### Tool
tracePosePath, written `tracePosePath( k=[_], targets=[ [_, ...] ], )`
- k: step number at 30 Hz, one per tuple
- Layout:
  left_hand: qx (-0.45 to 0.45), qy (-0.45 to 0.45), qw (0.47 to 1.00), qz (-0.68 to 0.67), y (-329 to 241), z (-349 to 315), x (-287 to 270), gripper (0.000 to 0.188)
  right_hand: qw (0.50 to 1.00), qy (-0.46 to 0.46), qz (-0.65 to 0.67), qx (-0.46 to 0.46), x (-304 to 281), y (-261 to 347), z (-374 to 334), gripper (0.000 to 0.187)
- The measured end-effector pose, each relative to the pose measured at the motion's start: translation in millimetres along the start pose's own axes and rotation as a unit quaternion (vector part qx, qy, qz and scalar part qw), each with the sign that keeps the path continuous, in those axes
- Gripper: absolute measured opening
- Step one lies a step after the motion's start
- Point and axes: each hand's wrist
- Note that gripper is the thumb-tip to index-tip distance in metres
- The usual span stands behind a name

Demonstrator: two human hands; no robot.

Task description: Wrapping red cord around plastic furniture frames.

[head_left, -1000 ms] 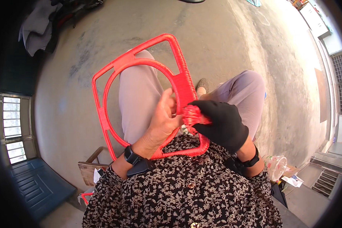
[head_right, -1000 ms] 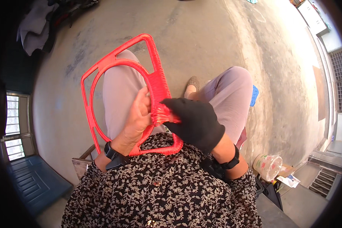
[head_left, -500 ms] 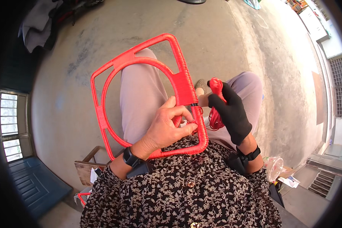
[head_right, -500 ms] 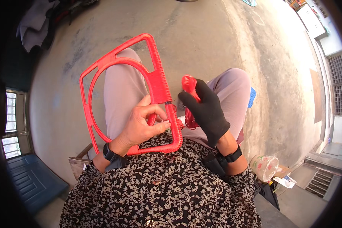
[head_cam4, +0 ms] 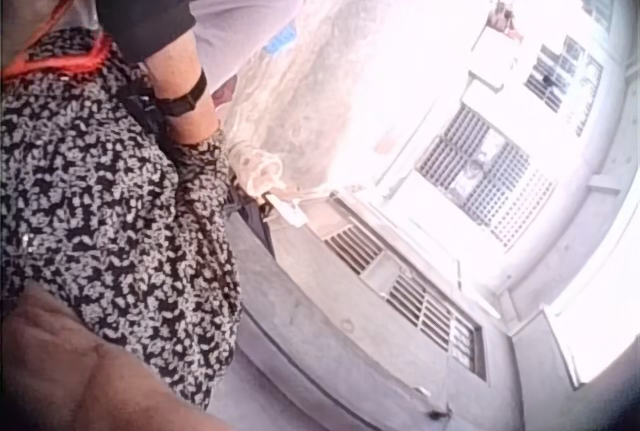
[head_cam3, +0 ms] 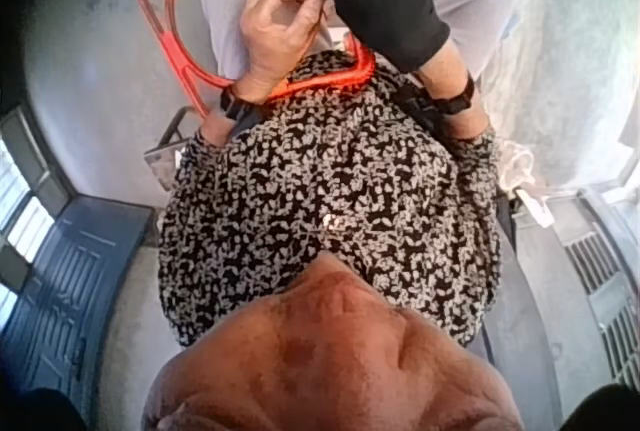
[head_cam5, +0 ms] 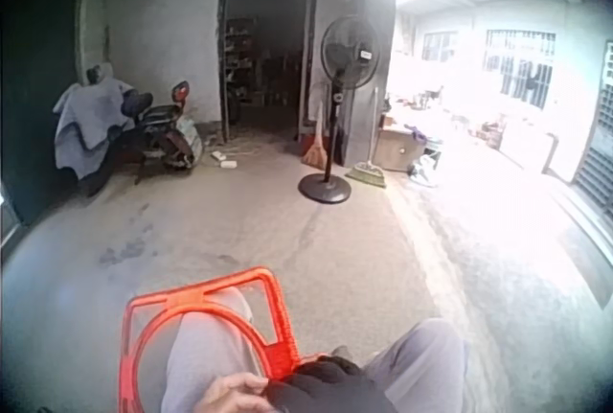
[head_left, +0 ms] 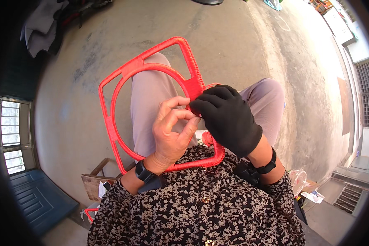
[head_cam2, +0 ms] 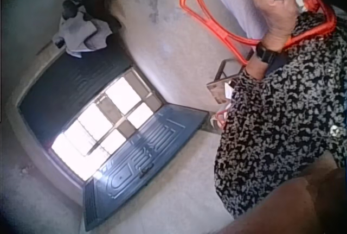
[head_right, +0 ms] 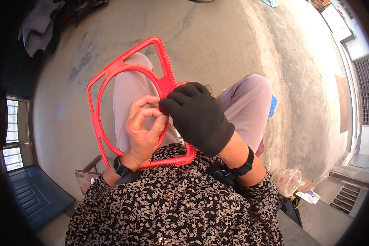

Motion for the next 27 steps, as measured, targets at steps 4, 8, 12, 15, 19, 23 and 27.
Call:
tracePosePath(
  k=[4,8,12,15,19,23,27],
  targets=[
    [0.019,-0.040,0.999,0.009,-0.3,0.8,2.9,0.011,0.991,0.032,0.131,0.017,-5.9,9.2,-3.2,0.040],
    [0.033,-0.050,0.998,0.009,2.1,5.3,5.8,0.014,0.985,0.044,0.167,0.009,0.9,1.5,-12.1,0.050],
    [0.019,-0.013,1.000,0.005,8.6,3.2,8.3,0.013,0.956,-0.008,0.281,0.080,7.3,-13.7,-21.8,0.050],
    [-0.044,0.006,0.997,-0.066,12.2,2.0,9.8,0.012,0.968,-0.044,0.242,0.043,8.8,-19.2,-26.6,0.045],
    [-0.188,-0.004,0.932,-0.310,3.3,0.1,9.5,0.011,0.993,0.003,0.120,0.020,-4.5,-10.8,-19.4,0.036],
    [-0.250,0.011,0.898,-0.363,7.6,-0.4,8.1,0.013,1.000,0.009,0.018,-0.006,1.1,-9.7,-13.7,0.029],
    [-0.278,0.026,0.823,-0.494,12.8,-0.8,1.9,0.013,1.000,-0.002,-0.002,-0.014,2.4,-8.3,-12.4,0.028]
  ],
)
Point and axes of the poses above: each hand's wrist, its own z-axis towards the middle knuckle, its own x-axis out of the palm, y = z × x, and after that the axes turned 3 degrees about y, right-handed
